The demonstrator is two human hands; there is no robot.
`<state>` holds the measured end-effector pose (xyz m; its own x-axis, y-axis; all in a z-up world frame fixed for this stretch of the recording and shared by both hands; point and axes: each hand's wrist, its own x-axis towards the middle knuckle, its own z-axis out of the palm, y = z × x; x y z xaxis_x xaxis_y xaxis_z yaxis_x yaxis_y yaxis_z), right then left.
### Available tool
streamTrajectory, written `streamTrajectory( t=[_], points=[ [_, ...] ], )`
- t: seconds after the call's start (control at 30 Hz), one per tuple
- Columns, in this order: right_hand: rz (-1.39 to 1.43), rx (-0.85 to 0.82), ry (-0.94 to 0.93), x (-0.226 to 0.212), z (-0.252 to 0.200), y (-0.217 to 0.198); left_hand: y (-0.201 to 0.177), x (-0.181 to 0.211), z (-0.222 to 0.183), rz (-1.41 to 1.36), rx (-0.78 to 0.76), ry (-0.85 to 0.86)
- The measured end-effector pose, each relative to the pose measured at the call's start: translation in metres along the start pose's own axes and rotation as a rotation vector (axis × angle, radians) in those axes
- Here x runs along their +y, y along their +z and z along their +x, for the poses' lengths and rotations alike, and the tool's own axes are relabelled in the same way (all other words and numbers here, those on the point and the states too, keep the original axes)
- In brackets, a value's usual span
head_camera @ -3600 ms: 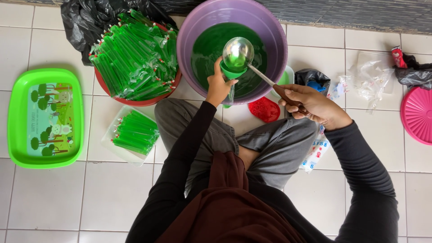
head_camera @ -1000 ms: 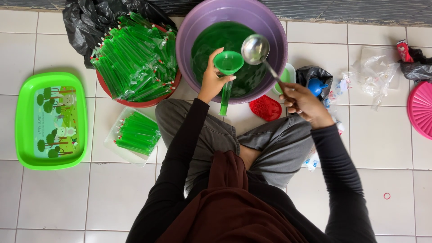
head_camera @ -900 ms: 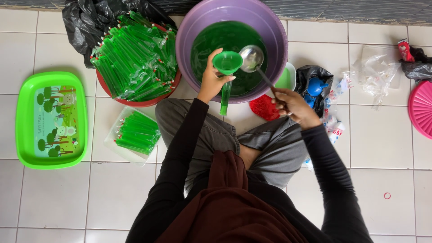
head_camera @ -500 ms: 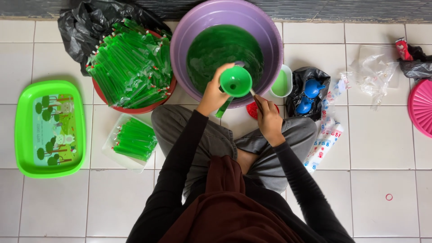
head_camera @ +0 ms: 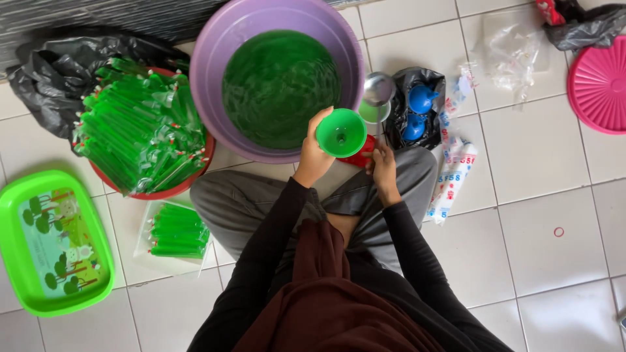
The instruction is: The person fills small plastic pouches with green liquid from a large purple basin using a funnel and a ladle, sealing each pouch with a red rubber band and placing them into a small transparent bin.
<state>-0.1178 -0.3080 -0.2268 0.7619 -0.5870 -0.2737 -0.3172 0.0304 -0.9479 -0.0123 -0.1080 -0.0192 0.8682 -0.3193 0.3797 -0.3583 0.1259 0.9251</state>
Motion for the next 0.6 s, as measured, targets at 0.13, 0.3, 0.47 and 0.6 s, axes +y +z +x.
streamTrajectory(
  t=[0.13, 0.3, 0.47, 0.6],
  points=[
    [-0.059, -0.053, 0.269, -0.042, 0.001, 0.013, 0.014, -0.003, 0.007, 0.051, -0.002, 0.017],
    [-0.372, 0.090, -0.328, -0.124, -0.042, 0.014, 0.019, -0.001, 0.005, 0.032, 0.019, -0.011],
    [-0.596, 0.406, -1.081, -0.156, -0.050, 0.000, 0.019, 0.001, 0.002, 0.004, 0.007, 0.008],
    [-0.744, 0.486, -1.146, -0.180, -0.034, -0.008, 0.017, 0.001, 0.002, 0.034, -0.058, 0.033]
  ],
)
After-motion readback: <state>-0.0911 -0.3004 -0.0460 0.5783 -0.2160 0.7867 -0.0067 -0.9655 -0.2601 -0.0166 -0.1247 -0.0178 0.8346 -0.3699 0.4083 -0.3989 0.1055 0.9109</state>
